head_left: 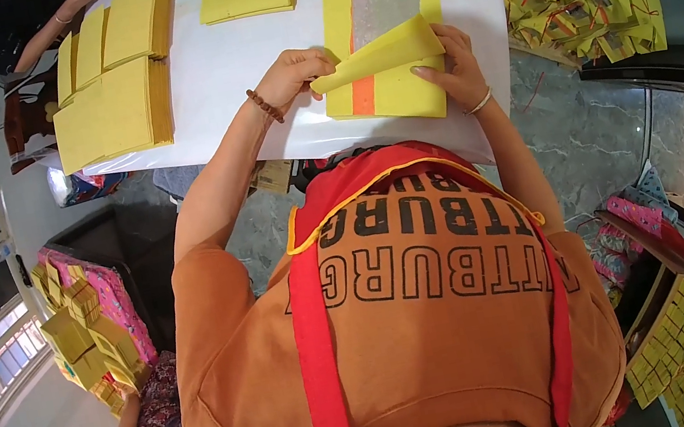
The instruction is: Folding yellow sheets of joss paper with a central foil square into stacks.
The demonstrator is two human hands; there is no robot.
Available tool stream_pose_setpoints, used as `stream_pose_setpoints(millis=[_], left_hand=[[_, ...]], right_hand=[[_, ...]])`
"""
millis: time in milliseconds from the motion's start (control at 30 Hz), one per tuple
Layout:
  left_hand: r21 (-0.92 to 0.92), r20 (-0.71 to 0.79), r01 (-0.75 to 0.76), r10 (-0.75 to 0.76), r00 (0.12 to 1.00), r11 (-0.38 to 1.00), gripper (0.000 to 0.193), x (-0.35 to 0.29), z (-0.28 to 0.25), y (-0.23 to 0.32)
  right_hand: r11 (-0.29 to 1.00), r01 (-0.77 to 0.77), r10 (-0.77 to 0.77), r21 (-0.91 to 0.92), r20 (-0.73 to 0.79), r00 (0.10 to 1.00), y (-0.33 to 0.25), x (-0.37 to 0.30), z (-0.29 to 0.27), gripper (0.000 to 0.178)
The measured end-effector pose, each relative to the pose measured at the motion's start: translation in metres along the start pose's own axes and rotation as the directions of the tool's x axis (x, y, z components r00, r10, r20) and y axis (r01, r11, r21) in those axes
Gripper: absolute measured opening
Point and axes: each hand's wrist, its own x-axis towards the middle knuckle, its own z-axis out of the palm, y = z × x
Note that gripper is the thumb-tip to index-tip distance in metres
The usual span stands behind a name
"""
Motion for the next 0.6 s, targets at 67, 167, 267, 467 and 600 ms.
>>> stream_pose_setpoints(millis=[67,167,267,467,600], left_hand=[[-0.007,0.017,-0.006,0.006,1.0,1.0,0.016,0.0008,-0.0013,-0.0009],[0.001,0.02,0.003,-0.003,1.0,1.0,0.016,0.001,0.0005,0.0015],[0.016,-0.005,0.023,-0.023,1.0,1.0,0.016,-0.0001,0.0008,0.0032],[0.038,0.023,0.023,-0.024,0.999,0.999,0.018,0.0031,-0.0062,-0.0006],[0.126,0.046,0.009,-0.015,0.999,0.992,0.021,0.0011,-0.0082,0.0012]], right_hand=[[1.0,0.006,-0.006,-0.013,0.002,1.0,0.0014,0.0003,-0.0004,0.04],[0.996,0.051,-0.05,-0.078,0.014,0.999,0.0063,0.0013,-0.0009,0.039],[0.995,0.057,-0.056,-0.082,0.008,0.998,0.0031,0.0019,-0.0005,0.038],[0.994,0.072,-0.07,-0.085,0.018,0.997,0.0015,0.0039,-0.0016,0.04],[0.994,0.066,-0.066,-0.087,0.009,0.998,0.0062,0.0016,-0.0013,0.032]])
